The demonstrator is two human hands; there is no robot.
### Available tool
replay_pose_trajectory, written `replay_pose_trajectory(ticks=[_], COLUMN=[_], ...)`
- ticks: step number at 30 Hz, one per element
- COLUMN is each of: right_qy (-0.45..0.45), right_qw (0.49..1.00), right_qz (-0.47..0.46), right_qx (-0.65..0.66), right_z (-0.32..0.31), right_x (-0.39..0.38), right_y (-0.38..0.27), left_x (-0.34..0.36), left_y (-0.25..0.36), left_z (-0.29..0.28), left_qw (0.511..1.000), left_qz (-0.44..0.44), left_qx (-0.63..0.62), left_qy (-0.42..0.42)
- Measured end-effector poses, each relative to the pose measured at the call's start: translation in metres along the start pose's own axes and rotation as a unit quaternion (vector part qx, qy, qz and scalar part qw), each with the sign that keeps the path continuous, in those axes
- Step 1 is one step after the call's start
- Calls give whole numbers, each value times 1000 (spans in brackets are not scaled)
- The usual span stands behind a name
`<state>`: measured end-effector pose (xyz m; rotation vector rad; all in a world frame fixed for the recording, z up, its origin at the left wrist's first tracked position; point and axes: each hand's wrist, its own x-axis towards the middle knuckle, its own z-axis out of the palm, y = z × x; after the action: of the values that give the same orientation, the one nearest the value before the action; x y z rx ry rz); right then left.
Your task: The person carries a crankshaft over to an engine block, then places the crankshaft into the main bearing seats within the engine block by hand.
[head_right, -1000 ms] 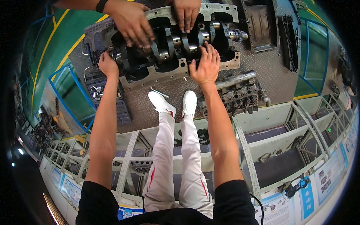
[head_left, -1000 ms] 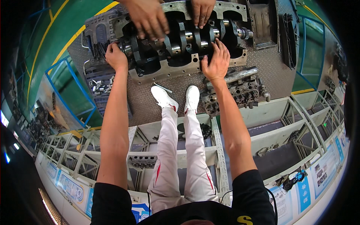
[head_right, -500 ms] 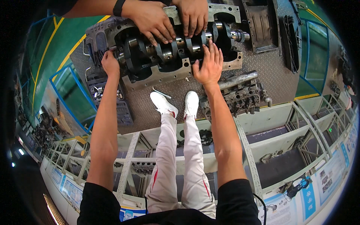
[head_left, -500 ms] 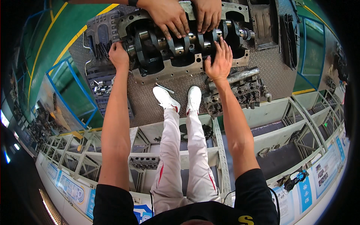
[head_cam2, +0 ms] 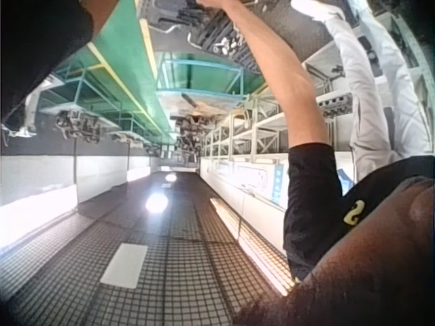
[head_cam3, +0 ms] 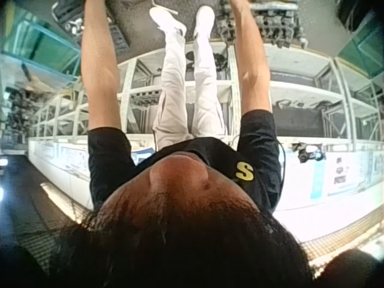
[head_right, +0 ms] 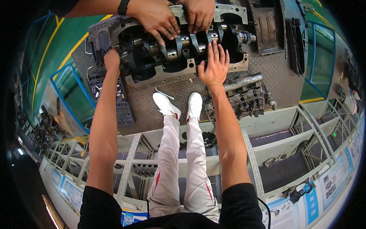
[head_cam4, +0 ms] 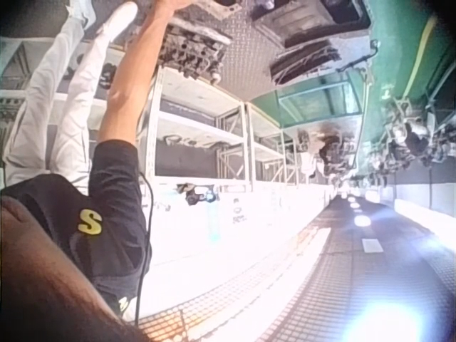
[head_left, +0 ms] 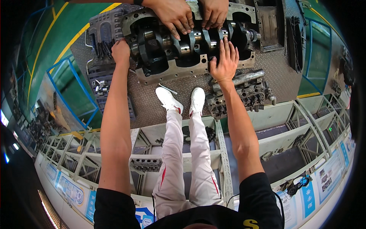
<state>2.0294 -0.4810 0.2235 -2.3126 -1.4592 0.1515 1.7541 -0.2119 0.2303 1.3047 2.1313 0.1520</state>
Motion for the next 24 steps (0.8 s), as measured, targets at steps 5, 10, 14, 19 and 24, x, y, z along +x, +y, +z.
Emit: replay_pose_trajectory(ticks=[5, 10, 14, 19, 24], right_qy=[3, -6, -3, -5, -7], right_qw=[1000, 1000, 1000, 1000, 1000], right_qz=[-1, 2, 2, 2, 0], right_qx=[9, 13, 11, 15, 9], right_z=[-1, -2, -1, -2, -3], right_x=[1, 0, 1, 1, 2], right_y=[2, 1, 1, 1, -1], left_x=[3, 10, 37, 40, 23], left_y=[0, -7, -18, -23, -6], left_z=[2, 4, 9, 12, 7], left_qw=[999, 1000, 998, 997, 997], left_qz=[-28, -20, -38, -33, -74], left_qx=[24, 8, 34, 13, 28], left_qy=[-4, -8, -37, -64, 5])
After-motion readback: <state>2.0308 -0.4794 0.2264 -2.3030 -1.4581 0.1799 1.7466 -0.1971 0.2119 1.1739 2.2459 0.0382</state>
